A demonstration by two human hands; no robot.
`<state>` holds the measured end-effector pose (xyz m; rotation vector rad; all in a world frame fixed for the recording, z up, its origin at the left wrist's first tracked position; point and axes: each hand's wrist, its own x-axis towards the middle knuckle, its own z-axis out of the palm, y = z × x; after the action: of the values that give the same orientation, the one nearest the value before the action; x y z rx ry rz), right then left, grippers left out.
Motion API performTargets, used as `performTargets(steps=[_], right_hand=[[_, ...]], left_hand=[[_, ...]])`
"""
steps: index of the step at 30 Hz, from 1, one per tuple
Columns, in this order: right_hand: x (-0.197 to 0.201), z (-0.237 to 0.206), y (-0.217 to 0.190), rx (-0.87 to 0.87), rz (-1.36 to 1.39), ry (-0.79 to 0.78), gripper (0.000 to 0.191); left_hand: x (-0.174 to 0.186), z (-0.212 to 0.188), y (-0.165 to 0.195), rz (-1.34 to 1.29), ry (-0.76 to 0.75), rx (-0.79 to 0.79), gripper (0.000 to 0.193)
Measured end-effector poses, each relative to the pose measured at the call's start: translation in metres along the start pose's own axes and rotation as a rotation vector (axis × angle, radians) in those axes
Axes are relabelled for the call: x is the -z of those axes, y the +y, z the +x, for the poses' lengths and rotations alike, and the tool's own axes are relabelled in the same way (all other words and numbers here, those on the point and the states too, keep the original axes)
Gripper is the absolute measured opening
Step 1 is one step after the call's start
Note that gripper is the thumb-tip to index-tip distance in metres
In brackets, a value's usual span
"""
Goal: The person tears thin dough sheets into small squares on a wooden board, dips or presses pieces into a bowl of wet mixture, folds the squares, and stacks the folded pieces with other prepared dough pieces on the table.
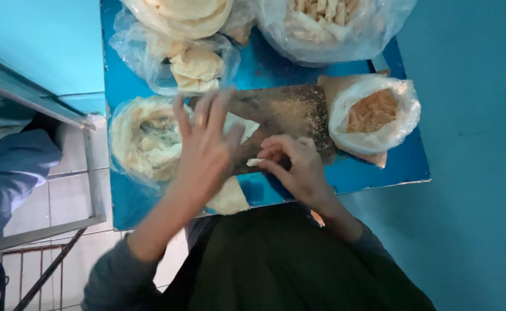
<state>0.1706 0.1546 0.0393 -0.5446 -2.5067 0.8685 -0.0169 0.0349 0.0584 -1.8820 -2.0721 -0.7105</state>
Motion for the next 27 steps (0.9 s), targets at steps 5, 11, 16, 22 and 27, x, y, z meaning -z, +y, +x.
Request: performTargets(steps=[5, 11, 16, 22, 27], right_hand=[[-0.005, 0.007, 0.000, -0.023, -0.001, 0.006, 0.033], [-0.007, 0.011, -0.005, -0.023, -0.016, -0.008, 0.029], [-0.004, 0.011, -0.008, -0.094, -0.008, -0.033, 0.024], [-0.003, 0.011, -0.008, -0.095, 0.019, -0.053, 0.024], [0.000, 0.018, -0.008, -0.015, -0.063, -0.075, 0.017]], left_hand=[[-0.003, -0.044, 0.034, -0.070, -0.005, 0.035, 0.024], [-0.022, -0.054, 0.041, -0.062, 0.144, 0.135, 0.022], [-0.023, -0.055, 0.039, -0.091, 0.132, 0.161, 0.026], [-0.029, -0.055, 0.037, -0.114, 0.128, 0.142, 0.022], [-0.031, -0.057, 0.039, -0.068, 0.102, 0.126, 0.025]])
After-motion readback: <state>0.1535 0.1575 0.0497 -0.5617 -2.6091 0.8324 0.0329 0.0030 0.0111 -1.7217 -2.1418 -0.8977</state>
